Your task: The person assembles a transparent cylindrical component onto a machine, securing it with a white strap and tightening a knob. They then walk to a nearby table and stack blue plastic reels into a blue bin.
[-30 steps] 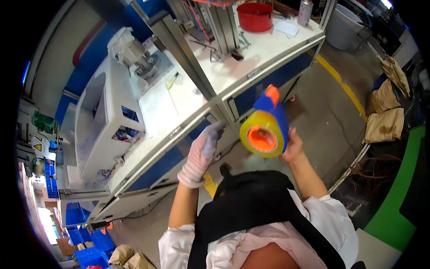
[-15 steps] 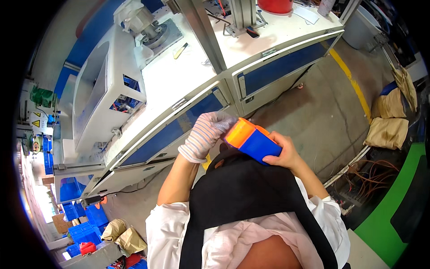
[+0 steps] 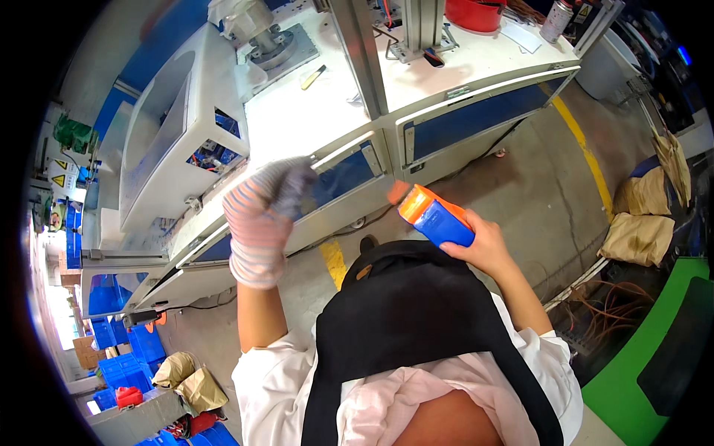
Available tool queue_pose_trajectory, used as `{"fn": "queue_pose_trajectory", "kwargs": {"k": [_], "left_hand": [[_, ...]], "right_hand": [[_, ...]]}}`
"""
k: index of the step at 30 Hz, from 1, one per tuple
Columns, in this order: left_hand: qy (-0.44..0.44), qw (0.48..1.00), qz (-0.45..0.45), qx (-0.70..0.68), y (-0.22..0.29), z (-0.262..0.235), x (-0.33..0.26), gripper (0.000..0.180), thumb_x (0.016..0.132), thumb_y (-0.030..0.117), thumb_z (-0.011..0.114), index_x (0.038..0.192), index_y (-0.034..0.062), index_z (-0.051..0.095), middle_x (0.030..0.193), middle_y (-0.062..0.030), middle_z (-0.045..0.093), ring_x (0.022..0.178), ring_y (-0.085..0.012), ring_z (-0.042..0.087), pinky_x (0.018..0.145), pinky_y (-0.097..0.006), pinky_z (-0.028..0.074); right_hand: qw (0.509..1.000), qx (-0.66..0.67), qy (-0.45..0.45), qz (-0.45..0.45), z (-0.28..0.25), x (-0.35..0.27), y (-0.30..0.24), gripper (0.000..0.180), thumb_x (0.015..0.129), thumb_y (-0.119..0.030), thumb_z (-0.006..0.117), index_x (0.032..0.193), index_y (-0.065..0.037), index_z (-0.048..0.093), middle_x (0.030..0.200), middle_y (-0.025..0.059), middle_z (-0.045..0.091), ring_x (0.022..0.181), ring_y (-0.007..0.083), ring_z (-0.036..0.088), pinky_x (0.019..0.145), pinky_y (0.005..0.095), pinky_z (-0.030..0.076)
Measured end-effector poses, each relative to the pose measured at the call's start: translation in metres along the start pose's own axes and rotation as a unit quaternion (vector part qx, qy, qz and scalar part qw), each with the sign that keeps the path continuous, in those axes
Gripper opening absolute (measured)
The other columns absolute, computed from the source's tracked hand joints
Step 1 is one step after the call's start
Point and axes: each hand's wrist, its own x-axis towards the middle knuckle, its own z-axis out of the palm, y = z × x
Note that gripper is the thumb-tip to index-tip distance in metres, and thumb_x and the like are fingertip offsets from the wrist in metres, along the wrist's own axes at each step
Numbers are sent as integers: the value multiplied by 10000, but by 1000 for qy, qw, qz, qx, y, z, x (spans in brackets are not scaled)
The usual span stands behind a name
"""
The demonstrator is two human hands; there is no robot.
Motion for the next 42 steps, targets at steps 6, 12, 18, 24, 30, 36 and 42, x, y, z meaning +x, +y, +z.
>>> {"fn": "queue_pose_trajectory", "kwargs": {"k": [6,12,18,24,30,36,42], "left_hand": [[-152,866,380,287,52,41,-38,276,734,170,591,986,67,634,847,-75,644,700,-228,630,548,-375,481],[-211,904,316,198,84,18,-8,175,763,156,617,903,51,609,685,-77,632,589,-255,641,510,-343,495],[-160,930,236,232,80,5,-28,171,764,144,639,923,83,619,704,-53,647,640,-263,658,537,-361,509],[-75,942,216,244,71,-15,-39,292,700,73,748,976,73,653,681,-95,639,598,-290,631,534,-351,489],[-53,917,204,338,46,-48,-57,290,704,108,671,989,57,648,755,-74,651,677,-266,651,560,-356,501],[-92,924,228,293,48,-84,-76,239,614,129,647,849,118,686,761,-23,644,608,-219,586,523,-334,446],[-314,933,171,-33,90,-143,-89,146,579,199,638,690,114,683,702,-59,657,659,-209,649,527,-321,486]], "right_hand": [[972,-231,-14,32,18,21,-28,580,660,-492,749,1014,-49,623,789,157,685,737,336,675,676,437,536],[969,-231,91,11,-17,48,3,551,658,-409,782,1025,-26,631,891,176,676,826,344,662,729,431,528],[918,-263,261,-141,-44,168,-16,565,750,-394,750,1111,-9,547,929,194,660,844,393,625,754,458,481],[905,-313,229,-175,-16,265,-25,562,768,-357,738,1179,-32,538,1112,163,614,1082,334,554,935,458,398],[886,-27,355,-296,-19,226,-49,573,875,-284,638,1355,-41,441,1408,191,395,1306,364,369,1081,443,289],[587,199,503,-603,-83,116,-161,685,868,-551,552,1425,-218,332,1512,72,244,1420,308,194,1130,546,221],[449,216,457,-737,-118,27,-230,613,889,-534,478,1428,-260,374,1530,-7,250,1427,250,221,1110,516,265]]}}
